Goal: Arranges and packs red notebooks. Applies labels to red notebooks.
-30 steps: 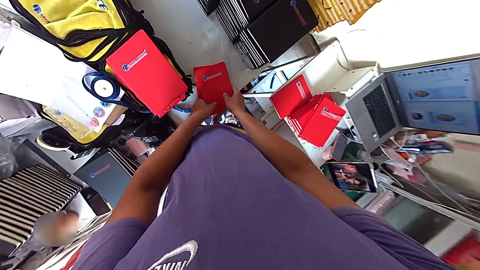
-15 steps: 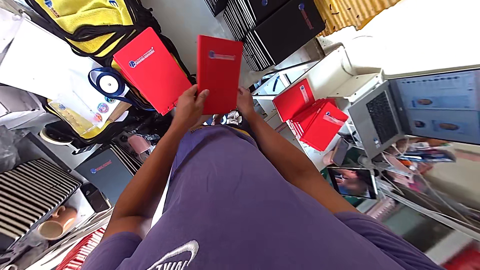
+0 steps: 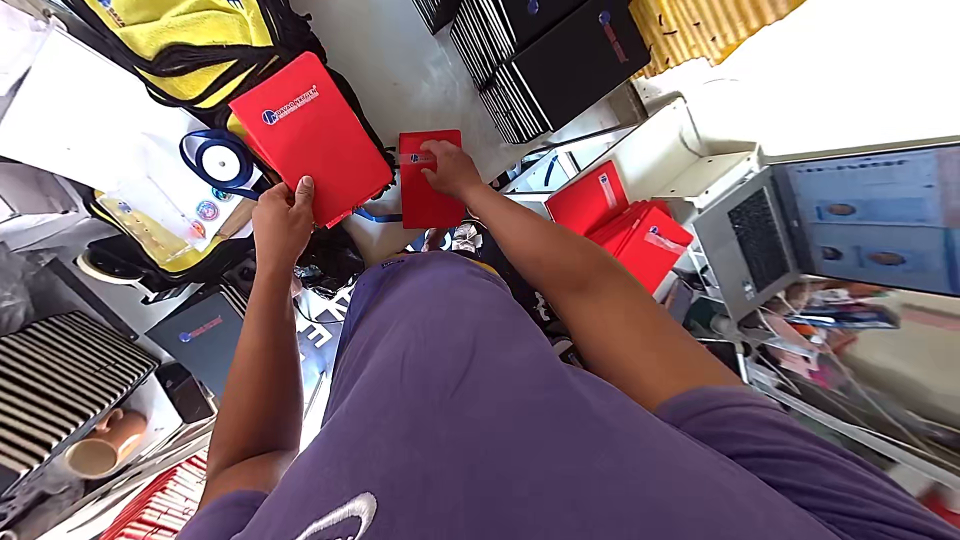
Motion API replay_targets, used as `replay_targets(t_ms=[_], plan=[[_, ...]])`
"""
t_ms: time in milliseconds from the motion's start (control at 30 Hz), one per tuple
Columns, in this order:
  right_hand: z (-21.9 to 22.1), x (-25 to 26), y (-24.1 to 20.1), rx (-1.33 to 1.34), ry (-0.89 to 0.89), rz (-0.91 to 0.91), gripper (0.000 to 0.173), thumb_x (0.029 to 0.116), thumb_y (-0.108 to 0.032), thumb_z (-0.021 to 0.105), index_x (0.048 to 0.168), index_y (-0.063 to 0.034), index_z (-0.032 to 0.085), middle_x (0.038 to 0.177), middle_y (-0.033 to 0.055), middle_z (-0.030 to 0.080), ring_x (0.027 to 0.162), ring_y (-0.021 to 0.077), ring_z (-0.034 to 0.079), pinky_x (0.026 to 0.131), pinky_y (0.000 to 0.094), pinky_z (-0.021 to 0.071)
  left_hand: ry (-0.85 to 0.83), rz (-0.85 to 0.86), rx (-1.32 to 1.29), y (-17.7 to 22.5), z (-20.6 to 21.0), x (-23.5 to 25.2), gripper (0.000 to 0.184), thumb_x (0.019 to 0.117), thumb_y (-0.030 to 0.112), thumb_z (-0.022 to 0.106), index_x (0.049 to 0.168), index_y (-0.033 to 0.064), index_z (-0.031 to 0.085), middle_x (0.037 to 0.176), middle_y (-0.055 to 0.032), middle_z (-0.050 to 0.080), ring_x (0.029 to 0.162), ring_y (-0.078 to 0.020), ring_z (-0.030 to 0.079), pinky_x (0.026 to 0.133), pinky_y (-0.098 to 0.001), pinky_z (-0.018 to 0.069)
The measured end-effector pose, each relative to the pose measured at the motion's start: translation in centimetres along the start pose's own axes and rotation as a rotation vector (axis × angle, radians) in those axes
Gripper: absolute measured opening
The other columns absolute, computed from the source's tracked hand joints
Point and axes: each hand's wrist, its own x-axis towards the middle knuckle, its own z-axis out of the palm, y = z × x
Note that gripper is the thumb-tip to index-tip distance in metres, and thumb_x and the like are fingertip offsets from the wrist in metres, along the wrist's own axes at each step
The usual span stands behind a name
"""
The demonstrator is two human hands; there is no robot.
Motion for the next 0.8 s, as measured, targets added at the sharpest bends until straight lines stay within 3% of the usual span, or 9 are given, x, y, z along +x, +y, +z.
replay_targets(t_ms=[67, 133, 200, 267, 400, 467, 567, 667, 800], plan=[[-0.3, 1.1, -1.8, -0.031, -0.058, 0.025, 0.053, 0.0914, -0.036, 0.073, 0.138, -0.0145, 0.059, 0.122, 0.0132, 0.069, 0.113, 0.0318, 0.067, 0.095, 0.0553, 0.0552, -0.02, -0.021, 0.186, 0.2, -0.4, 0.1, 0.07, 0.104, 0.065, 0.039, 0.081, 0.0019, 0.059, 0.076, -0.0181, 0.061, 0.075, -0.0366, 0.064, 0.069, -0.0634, 0.0475], [-0.1, 1.8, -3.6, -0.064, -0.078, 0.08, 0.06, 0.0868, -0.041, 0.075, 0.136, -0.0124, 0.055, 0.117, 0.0139, 0.07, 0.109, 0.0336, 0.069, 0.088, 0.0576, 0.0563, -0.02, -0.006, 0.238, 0.2, -0.5, 0.1, 0.074, 0.1033, 0.068, 0.037, 0.074, 0.0023, 0.057, 0.073, -0.0184, 0.06, 0.074, -0.0379, 0.063, 0.067, -0.0638, 0.0461], [0.8, 2.2, -4.9, -0.075, -0.057, 0.158, 0.068, 0.0836, -0.043, 0.078, 0.136, -0.0088, 0.051, 0.115, 0.016, 0.07, 0.105, 0.0359, 0.07, 0.084, 0.0599, 0.0566, -0.075, -0.004, 0.269, 0.7, -0.8, -0.8, 0.074, 0.1038, 0.066, 0.038, 0.078, 0.0003, 0.06, 0.076, -0.0212, 0.061, 0.079, -0.041, 0.064, 0.071, -0.0666, 0.0467], [1.9, 2.4, -5.7, -0.087, -0.013, 0.236, 0.069, 0.0859, -0.043, 0.073, 0.138, -0.0056, 0.049, 0.114, 0.0174, 0.07, 0.103, 0.0369, 0.07, 0.082, 0.0609, 0.056, -0.253, 0.021, 0.372, 2.1, -2.0, -2.6, 0.074, 0.1045, 0.063, 0.039, 0.084, -0.0017, 0.067, 0.081, -0.025, 0.066, 0.083, -0.0456, 0.067, 0.074, -0.0721, 0.0503], [2.9, 2.7, -5.6, -0.075, 0.049, 0.282, 0.049, 0.0979, -0.039, 0.054, 0.132, -0.0044, 0.058, 0.118, 0.0173, 0.07, 0.105, 0.0363, 0.07, 0.082, 0.0617, 0.0549, -0.572, 0.289, 0.396, 4.5, -1.3, -6.4, 0.056, 0.1035, 0.056, 0.052, 0.075, 0.0091, 0.063, 0.065, -0.009, 0.058, 0.062, -0.0283, 0.061, 0.059, -0.0543, 0.0506], [2.5, 2.9, -5.2, -0.004, 0.054, 0.281, 0.037, 0.1016, -0.032, 0.049, 0.123, -0.0063, 0.064, 0.115, 0.0159, 0.071, 0.107, 0.0349, 0.07, 0.084, 0.0614, 0.0548, -0.677, 0.408, 0.325, 4.6, 0.9, -6.5, 0.05, 0.1026, 0.054, 0.055, 0.076, 0.0117, 0.064, 0.065, -0.0044, 0.058, 0.062, -0.0223, 0.06, 0.06, -0.049, 0.0514], [1.2, 2.4, -3.5, 0.257, 0.056, 0.323, 0.028, 0.0992, -0.027, 0.055, 0.11, -0.0064, 0.071, 0.103, 0.0157, 0.073, 0.102, 0.0338, 0.07, 0.086, 0.0595, 0.0554, -0.753, 0.433, 0.33, 4.0, 5.3, -5.3, 0.045, 0.1031, 0.05, 0.056, 0.088, 0.01, 0.069, 0.074, -0.0068, 0.065, 0.073, -0.0245, 0.066, 0.07, -0.053, 0.0543], [1.2, 1.2, -0.3, 0.507, 0.093, 0.382, 0.025, 0.0989, -0.027, 0.063, 0.111, -0.0077, 0.074, 0.104, 0.0123, 0.075, 0.096, 0.0274, 0.072, 0.089, 0.0535, 0.0583, -0.756, 0.326, 0.251, 2.4, 10.0, -3.3, 0.042, 0.1042, 0.044, 0.057, 0.115, 0.0044, 0.069, 0.101, -0.0153, 0.072, 0.096, -0.0308, 0.07, 0.091, -0.0583, 0.0549], [0.6, -1.0, 3.3, 0.746, 0.159, 0.503, 0.026, 0.1004, -0.026, 0.066, 0.116, -0.0057, 0.072, 0.106, 0.0128, 0.074, 0.086, 0.0238, 0.073, 0.08, 0.0452, 0.0619, -0.598, 0.107, 0.063, 1.4, 15.4, -0.8, 0.065, 0.0995, 0.041, 0.065, 0.146, -0.0003, 0.046, 0.132, -0.0232, 0.062, 0.111, -0.0357, 0.068, 0.099, -0.0583, 0.0534]])
